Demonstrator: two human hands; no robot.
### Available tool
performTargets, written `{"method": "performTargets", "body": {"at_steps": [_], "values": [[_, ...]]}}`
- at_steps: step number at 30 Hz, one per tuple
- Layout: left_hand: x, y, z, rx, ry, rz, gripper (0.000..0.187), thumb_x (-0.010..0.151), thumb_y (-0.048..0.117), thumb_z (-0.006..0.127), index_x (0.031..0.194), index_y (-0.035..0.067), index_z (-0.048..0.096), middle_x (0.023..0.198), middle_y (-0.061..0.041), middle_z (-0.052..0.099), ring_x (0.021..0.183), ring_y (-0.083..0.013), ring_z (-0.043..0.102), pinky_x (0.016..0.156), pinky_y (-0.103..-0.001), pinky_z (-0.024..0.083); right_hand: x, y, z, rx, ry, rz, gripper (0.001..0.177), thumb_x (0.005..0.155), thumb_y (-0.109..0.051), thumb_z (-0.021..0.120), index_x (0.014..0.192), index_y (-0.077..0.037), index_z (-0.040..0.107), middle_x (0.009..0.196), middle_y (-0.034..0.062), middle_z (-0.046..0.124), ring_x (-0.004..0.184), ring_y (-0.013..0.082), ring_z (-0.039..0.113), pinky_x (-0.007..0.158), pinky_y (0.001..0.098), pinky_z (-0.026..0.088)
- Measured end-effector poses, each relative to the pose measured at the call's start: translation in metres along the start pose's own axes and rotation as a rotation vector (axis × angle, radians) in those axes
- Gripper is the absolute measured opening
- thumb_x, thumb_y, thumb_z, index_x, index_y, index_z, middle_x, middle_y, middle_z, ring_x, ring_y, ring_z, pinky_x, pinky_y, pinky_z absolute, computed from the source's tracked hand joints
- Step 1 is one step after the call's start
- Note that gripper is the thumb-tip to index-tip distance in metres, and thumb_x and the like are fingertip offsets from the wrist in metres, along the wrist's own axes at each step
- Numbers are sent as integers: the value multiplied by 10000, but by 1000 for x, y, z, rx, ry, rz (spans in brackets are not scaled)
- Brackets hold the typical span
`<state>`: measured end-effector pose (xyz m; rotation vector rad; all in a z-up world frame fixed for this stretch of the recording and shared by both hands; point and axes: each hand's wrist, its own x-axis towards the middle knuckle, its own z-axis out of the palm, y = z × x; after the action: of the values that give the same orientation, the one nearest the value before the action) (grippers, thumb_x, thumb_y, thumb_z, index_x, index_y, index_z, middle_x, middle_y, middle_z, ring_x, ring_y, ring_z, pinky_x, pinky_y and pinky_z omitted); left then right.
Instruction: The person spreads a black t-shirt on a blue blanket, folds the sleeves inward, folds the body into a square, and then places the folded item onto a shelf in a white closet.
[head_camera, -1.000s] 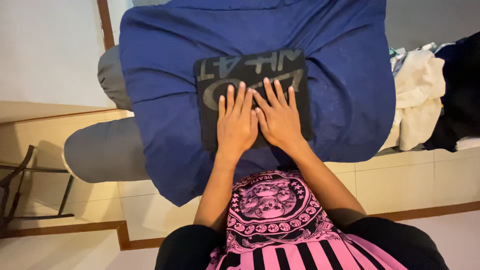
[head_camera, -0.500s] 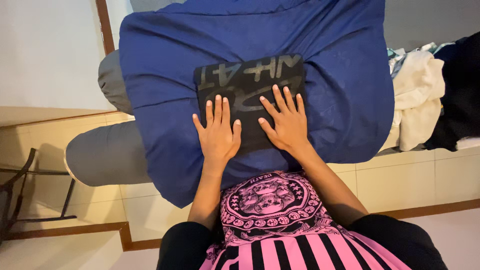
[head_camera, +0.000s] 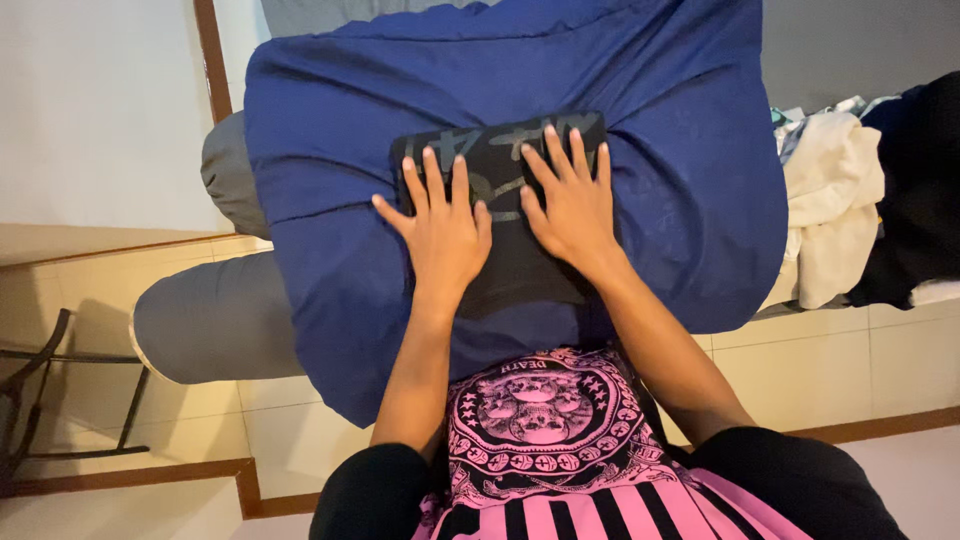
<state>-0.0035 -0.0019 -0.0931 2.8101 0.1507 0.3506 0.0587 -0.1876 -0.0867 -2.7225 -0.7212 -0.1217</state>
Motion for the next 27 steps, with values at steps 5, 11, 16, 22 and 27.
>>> {"method": "performTargets", "body": {"at_steps": [5, 11, 16, 22, 27], "values": [[47, -1, 11, 31, 39, -17, 666, 859, 318, 646, 1472, 74, 552, 1604, -262, 341, 1510, -490, 212, 1056, -880, 68, 54, 13, 12, -69, -29, -18, 579, 964, -328, 585, 1517, -161, 566, 1628, 179, 394, 1518, 431, 320, 1216, 681, 147], [64, 3, 3, -55, -44, -54, 645, 694, 327, 712, 1302, 122, 647, 1617, -260, 293, 1522, -480, 122, 1060, -873, 21, 73, 14, 10, -2, -115, 22, 631, 794, -434, 676, 1371, -178, 662, 1639, 270, 249, 1518, 446, 217, 1189, 659, 108], [60, 14, 2, -45, 98, -114, 533, 624, 293, 777, 1081, 64, 626, 1500, -287, 430, 1480, -504, 203, 993, -905, 58, 63, -1, 3, -19, -5, 26, 593, 649, -394, 775, 1153, -91, 702, 1645, 296, 244, 1529, 442, 238, 1192, 682, 90], [41, 15, 4, 31, 249, -103, 467, 727, 207, 747, 1163, 99, 619, 1126, -107, 577, 1435, -431, 391, 1021, -909, 81, 35, -13, -3, -22, 147, 38, 473, 711, -209, 769, 1174, -132, 709, 1340, 83, 615, 1310, 295, 516, 1216, 720, 102], [19, 14, 8, 1, 294, -129, 424, 771, 223, 760, 1183, 159, 680, 1142, -78, 575, 1386, -372, 428, 1053, -904, 71, 22, -17, -3, -14, 268, 130, 414, 738, -137, 772, 1149, -168, 733, 1227, 25, 629, 1247, 274, 523, 1100, 706, 186]]}}
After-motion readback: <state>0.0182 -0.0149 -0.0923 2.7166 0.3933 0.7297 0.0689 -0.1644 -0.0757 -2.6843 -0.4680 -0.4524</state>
